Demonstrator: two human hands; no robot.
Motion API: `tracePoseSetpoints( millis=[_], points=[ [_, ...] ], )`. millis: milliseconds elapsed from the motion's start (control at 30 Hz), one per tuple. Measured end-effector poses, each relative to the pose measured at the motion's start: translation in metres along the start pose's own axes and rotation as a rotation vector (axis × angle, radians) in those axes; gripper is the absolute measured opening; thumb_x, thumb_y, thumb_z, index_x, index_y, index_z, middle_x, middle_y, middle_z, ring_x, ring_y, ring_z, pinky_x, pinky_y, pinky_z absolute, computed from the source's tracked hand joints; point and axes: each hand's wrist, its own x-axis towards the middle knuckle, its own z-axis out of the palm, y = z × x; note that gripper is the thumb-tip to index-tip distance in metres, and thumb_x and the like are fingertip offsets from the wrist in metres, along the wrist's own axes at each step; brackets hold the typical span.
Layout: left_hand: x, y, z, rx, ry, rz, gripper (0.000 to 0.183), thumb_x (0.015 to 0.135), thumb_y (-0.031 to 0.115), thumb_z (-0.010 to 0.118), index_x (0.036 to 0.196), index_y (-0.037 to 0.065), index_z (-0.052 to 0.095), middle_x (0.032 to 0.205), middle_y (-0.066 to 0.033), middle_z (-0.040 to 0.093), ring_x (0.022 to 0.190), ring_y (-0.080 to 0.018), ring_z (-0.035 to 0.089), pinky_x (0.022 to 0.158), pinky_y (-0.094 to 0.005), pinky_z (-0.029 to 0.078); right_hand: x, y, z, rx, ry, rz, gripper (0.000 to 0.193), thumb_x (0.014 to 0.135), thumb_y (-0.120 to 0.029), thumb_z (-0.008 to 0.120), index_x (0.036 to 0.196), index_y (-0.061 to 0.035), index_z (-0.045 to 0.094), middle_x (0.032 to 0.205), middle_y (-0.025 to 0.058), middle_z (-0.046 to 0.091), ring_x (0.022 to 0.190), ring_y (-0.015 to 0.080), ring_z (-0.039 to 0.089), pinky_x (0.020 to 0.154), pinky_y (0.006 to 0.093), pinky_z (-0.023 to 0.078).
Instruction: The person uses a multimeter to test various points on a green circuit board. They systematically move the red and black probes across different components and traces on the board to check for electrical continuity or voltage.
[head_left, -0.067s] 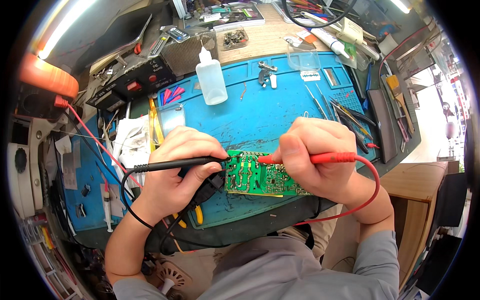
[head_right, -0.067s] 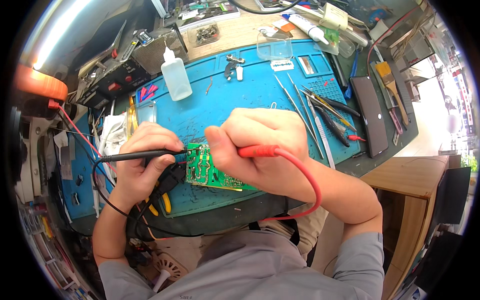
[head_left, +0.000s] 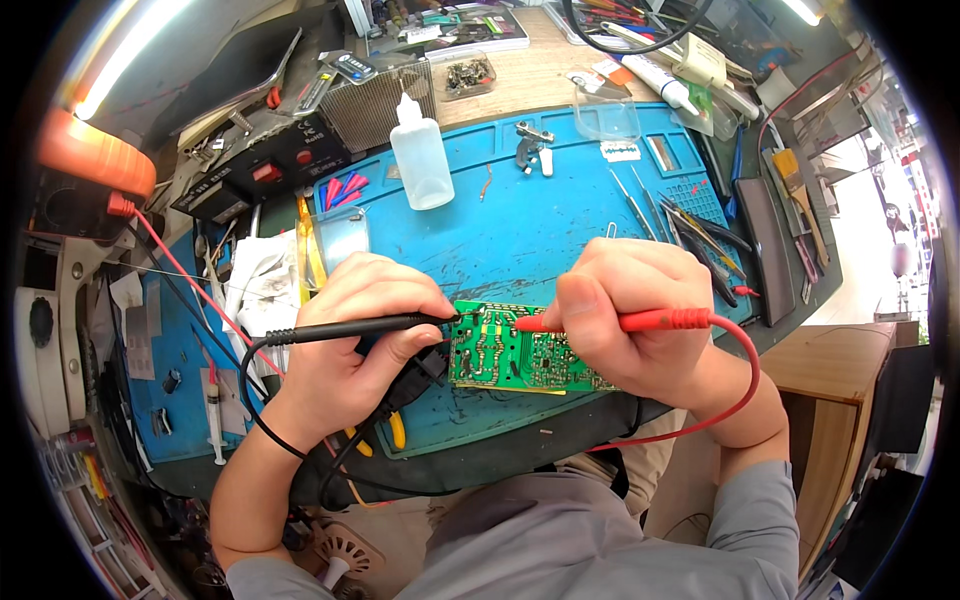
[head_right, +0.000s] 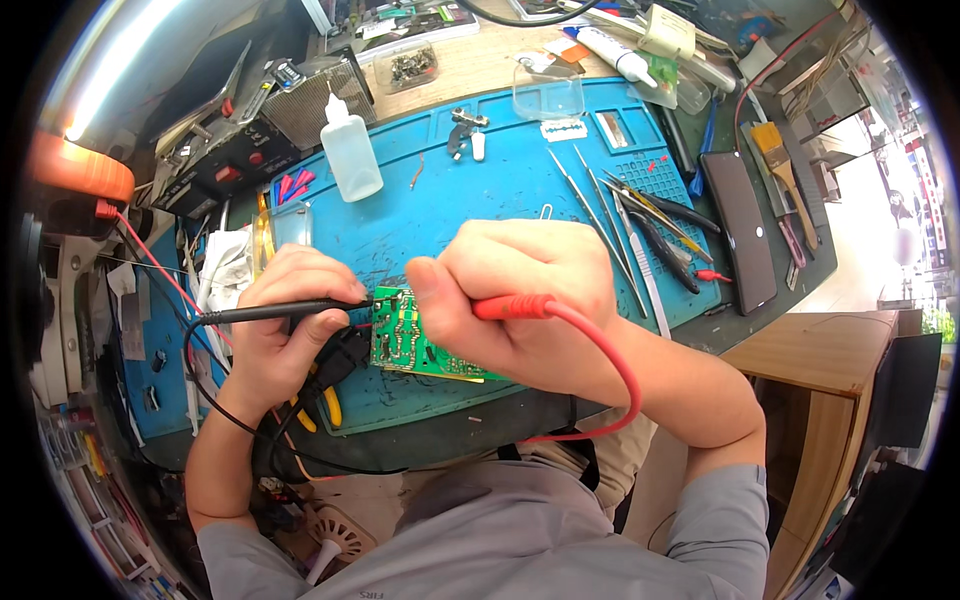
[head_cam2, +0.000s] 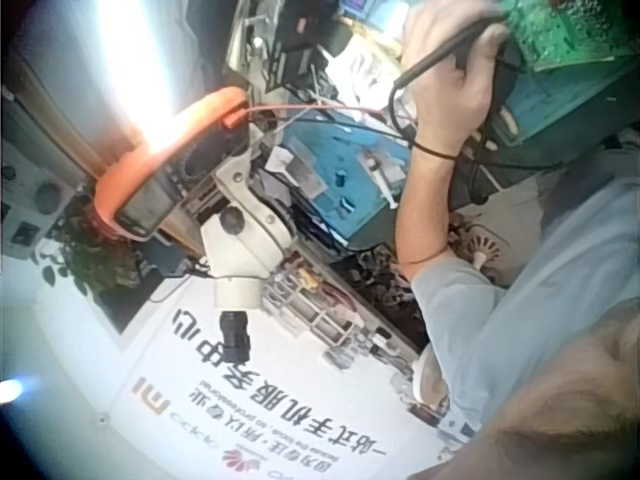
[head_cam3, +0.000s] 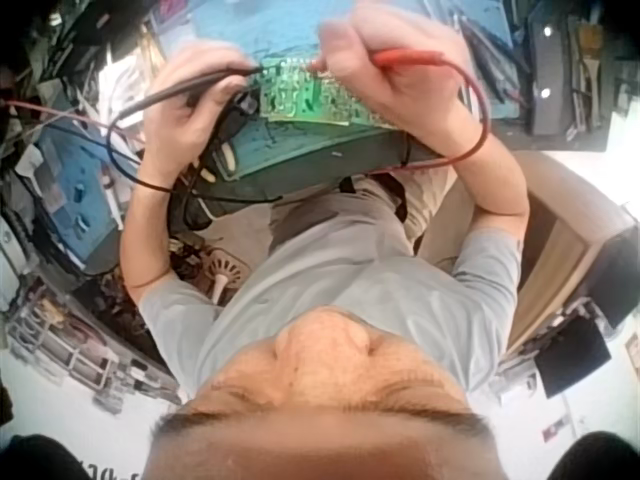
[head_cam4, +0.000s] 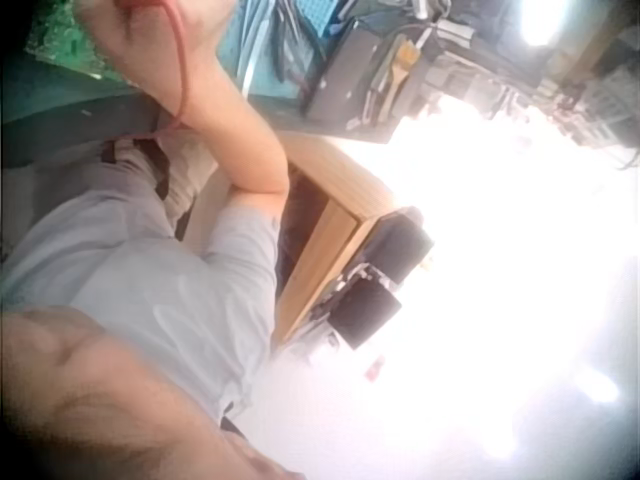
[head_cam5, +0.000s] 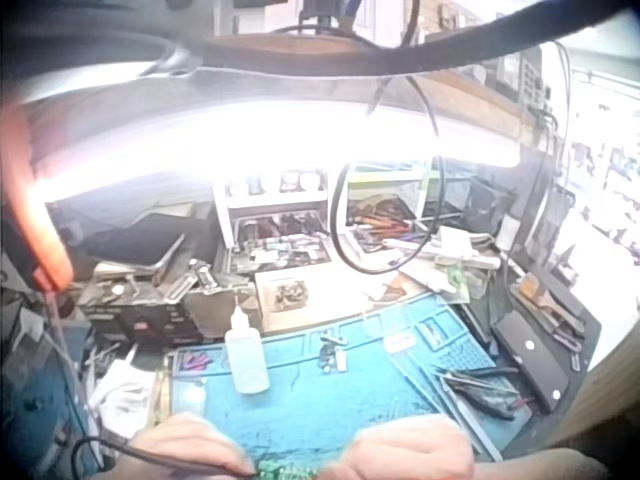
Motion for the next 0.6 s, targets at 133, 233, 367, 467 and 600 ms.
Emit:
tracePoseSetpoints(
  millis=[133, 233, 367, 467, 600],
  points=[
    [0.0008, 0.0001, 0.0003, 0.002, 0.003, 0.000, 0.016, 0.089, 0.017, 0.078, 0.099, 0.005, 0.073, 0.097, -0.0077, 0.073, 0.091, -0.0274, 0.065, 0.086, -0.0380, 0.049, -0.0005, 0.0003, 0.0003, -0.045, -0.020, -0.010, 0.039, 0.084, -0.001, 0.075, 0.060, -0.0088, 0.046, 0.056, 0.0038, 0.050, 0.043, 0.0188, 0.047, 0.040, 0.0322, 0.036],
    [0.0001, -0.0001, 0.0007, 0.002, 0.004, -0.005, 0.016, 0.089, 0.017, 0.078, 0.099, 0.005, 0.073, 0.097, -0.0076, 0.073, 0.091, -0.0273, 0.065, 0.086, -0.0381, 0.049, -0.0019, 0.0014, 0.0019, -0.063, -0.023, -0.011, 0.039, 0.083, -0.002, 0.076, 0.060, -0.0092, 0.047, 0.056, 0.0035, 0.048, 0.042, 0.0191, 0.047, 0.039, 0.0329, 0.036],
    [0.0008, 0.0007, -0.0002, 0.007, -0.004, -0.008, 0.016, 0.089, 0.017, 0.078, 0.099, 0.006, 0.073, 0.097, -0.0075, 0.073, 0.090, -0.0270, 0.065, 0.086, -0.0380, 0.049, -0.0018, 0.0019, 0.0026, -0.061, -0.026, -0.019, 0.038, 0.082, -0.002, 0.077, 0.060, -0.0092, 0.047, 0.055, 0.0037, 0.048, 0.042, 0.0192, 0.046, 0.039, 0.0331, 0.035],
    [0.0004, 0.0002, 0.0001, 0.009, 0.001, -0.007, 0.016, 0.089, 0.017, 0.078, 0.099, 0.006, 0.073, 0.097, -0.0075, 0.073, 0.090, -0.0270, 0.065, 0.086, -0.0380, 0.049, -0.0011, 0.0017, 0.0029, -0.077, -0.024, -0.019, 0.038, 0.082, -0.002, 0.077, 0.060, -0.0091, 0.047, 0.055, 0.0038, 0.047, 0.042, 0.0192, 0.046, 0.039, 0.0331, 0.036],
    [-0.0001, -0.0002, 0.0005, 0.007, 0.004, -0.005, 0.016, 0.089, 0.018, 0.078, 0.099, 0.006, 0.073, 0.097, -0.0074, 0.073, 0.091, -0.0270, 0.065, 0.085, -0.0380, 0.049, -0.0012, 0.0010, 0.0022, -0.073, -0.032, -0.009, 0.037, 0.081, -0.002, 0.077, 0.060, -0.0090, 0.047, 0.055, 0.0039, 0.047, 0.042, 0.0193, 0.046, 0.039, 0.0331, 0.036]
  ],
)
